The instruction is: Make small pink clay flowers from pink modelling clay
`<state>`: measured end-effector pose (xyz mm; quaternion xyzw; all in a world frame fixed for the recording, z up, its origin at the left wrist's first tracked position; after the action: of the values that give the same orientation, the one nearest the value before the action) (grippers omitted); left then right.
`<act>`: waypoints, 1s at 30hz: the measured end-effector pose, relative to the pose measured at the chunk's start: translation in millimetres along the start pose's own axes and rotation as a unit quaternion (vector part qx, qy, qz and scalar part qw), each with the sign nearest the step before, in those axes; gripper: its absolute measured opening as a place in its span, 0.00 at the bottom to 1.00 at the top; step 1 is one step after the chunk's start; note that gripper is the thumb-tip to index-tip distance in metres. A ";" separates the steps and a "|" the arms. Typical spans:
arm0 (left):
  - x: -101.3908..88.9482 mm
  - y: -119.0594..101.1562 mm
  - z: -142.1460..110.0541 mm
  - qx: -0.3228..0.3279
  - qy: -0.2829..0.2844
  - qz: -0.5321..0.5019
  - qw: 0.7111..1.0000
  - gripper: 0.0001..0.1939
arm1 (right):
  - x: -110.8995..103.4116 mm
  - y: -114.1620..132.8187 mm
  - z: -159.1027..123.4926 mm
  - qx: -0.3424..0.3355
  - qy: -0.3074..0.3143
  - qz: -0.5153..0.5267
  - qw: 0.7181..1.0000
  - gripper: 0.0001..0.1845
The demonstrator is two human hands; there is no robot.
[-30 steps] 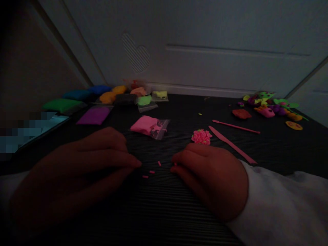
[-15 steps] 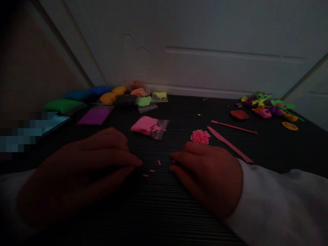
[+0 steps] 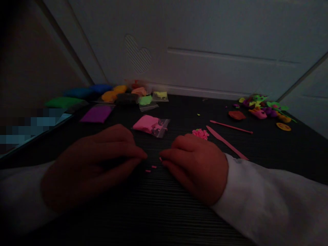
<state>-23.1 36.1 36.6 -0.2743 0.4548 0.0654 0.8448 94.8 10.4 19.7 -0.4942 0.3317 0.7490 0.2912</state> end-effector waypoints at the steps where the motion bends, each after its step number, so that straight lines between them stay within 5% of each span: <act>1: 0.2 0.3 0.3 -0.001 -0.002 -0.002 1.000 0.08 | 1.7 0.6 2.8 -0.003 0.006 -0.006 1.000 0.12; 7: 1.7 1.6 0.8 0.000 -0.003 -0.015 1.000 0.08 | 10.5 0.7 9.3 -0.017 0.049 -0.003 0.999 0.11; 20: 0.7 3.8 1.1 -0.004 0.000 -0.011 1.000 0.08 | -11.3 7.7 -8.9 -0.037 -0.048 0.067 0.996 0.05; 30: 0.4 2.7 0.3 0.000 -0.003 -0.016 1.000 0.09 | -13.6 7.1 -6.3 -0.042 -0.066 0.048 0.996 0.15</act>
<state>-23.7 38.4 35.3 -0.2812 0.4480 0.0528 0.8470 97.5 -0.3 32.1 -0.4393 0.3036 0.8059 0.2556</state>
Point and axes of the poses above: each hand's wrist, its own z-axis towards the middle knuckle, its own x-axis out of the palm, y = z × x, the point moved 7 cm from there along z, towards the middle knuckle, and after that the axes turned 2 degrees about y, right-handed, at the moved point
